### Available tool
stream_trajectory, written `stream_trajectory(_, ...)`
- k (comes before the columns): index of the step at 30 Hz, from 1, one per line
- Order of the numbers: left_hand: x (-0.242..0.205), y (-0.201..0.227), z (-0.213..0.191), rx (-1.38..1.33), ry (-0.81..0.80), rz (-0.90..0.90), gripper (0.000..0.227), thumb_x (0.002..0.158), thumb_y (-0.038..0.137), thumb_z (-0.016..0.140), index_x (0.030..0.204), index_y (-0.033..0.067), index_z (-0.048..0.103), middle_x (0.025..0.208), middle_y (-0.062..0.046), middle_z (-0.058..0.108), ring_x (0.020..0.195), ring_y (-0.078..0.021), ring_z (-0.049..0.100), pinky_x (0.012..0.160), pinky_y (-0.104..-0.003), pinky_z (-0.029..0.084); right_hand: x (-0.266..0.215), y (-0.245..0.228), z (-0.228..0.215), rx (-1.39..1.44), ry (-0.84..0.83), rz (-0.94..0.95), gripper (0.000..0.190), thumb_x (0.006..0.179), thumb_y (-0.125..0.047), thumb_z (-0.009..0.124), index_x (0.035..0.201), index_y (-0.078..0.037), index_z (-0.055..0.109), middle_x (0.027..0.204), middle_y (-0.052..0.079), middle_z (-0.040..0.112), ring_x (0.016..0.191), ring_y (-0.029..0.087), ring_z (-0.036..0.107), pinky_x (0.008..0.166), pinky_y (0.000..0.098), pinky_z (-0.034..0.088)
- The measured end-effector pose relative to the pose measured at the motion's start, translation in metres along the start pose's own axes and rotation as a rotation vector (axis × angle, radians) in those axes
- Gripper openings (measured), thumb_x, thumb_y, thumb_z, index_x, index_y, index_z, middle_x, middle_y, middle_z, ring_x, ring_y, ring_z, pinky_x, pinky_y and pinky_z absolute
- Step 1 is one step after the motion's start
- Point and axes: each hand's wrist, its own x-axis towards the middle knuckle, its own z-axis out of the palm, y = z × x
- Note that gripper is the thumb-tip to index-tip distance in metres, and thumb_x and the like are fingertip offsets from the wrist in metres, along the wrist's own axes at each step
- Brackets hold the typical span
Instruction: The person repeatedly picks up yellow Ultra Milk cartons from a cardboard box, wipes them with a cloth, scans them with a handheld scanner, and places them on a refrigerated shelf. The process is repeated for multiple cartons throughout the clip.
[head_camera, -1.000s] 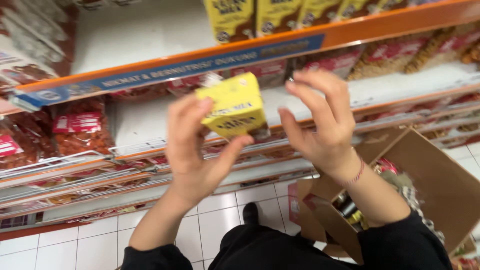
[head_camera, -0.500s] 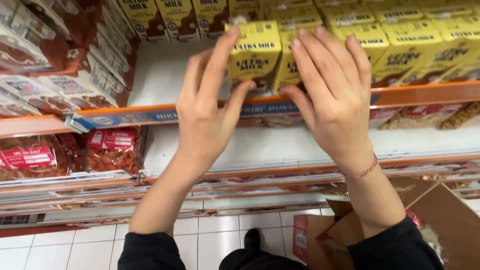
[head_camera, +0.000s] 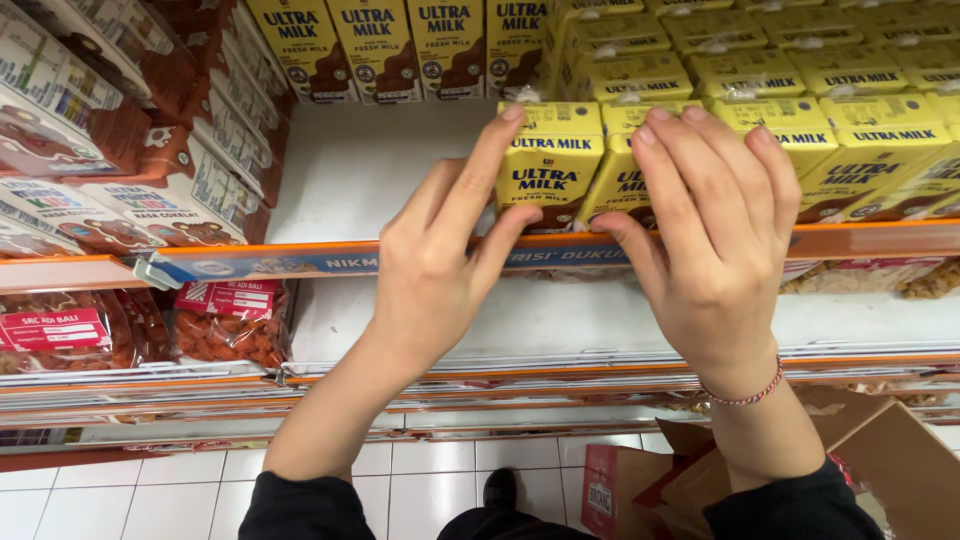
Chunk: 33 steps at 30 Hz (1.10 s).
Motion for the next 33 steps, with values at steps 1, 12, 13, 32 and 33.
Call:
stream_trajectory(1,-0.001,-0.001,0.000,-0.005,-0.003,-0.002,0.065,0.102,0.014,0.082,0.156,0.0147,0.045,0.106,-0.008,0.064,0.079,-0.0185,0.061,0.071,-0.035,0.053,-0.001,0.000,0.001,-0.005,-0.001,0.003,0.053,0.093,-0.016,0.086,0.136,0.006,0.063,0.139,0.017,0.063,0.134,0.035,0.055,0.119,0.0499,0.032)
stream_trajectory(12,-0.007,-0.010,0.011,-0.092,0.145,0.099,0.061,0.106,0.016,0.077,0.151,0.0084,0.037,0.126,-0.014,0.065,0.099,-0.0218,0.071,0.086,-0.030,0.061,-0.012,-0.007,0.007,-0.032,-0.026,0.053,0.060,0.098,-0.014,0.086,0.146,0.007,0.056,0.149,0.020,0.056,0.145,0.040,0.048,0.126,0.0579,0.026)
stream_trajectory(13,-0.008,-0.011,0.012,-0.078,0.149,0.108,0.060,0.106,0.016,0.077,0.150,0.0082,0.038,0.126,-0.014,0.066,0.098,-0.0214,0.072,0.086,-0.029,0.061,-0.013,-0.008,0.008,-0.035,-0.026,0.059,0.061,0.098,-0.014,0.085,0.147,0.007,0.055,0.151,0.020,0.055,0.146,0.040,0.047,0.127,0.0589,0.026)
stream_trajectory(32,-0.082,0.042,0.007,0.087,-0.066,0.299,0.046,0.101,0.015,0.076,0.141,0.0028,0.059,0.126,-0.017,0.061,0.114,-0.0331,0.062,0.098,-0.045,0.049,-0.115,-0.002,-0.006,0.102,-0.018,0.061,0.059,0.095,-0.016,0.092,0.144,-0.007,0.061,0.157,0.019,0.049,0.151,0.042,0.044,0.125,0.0600,0.030)
stream_trajectory(33,-0.091,0.047,0.017,0.046,-0.125,0.299,0.045,0.100,0.016,0.076,0.140,0.0025,0.060,0.123,-0.016,0.061,0.112,-0.0316,0.062,0.098,-0.044,0.049,-0.131,-0.003,-0.013,0.091,-0.047,0.085,0.056,0.093,-0.014,0.091,0.140,-0.006,0.063,0.153,0.018,0.052,0.147,0.040,0.048,0.124,0.0594,0.032)
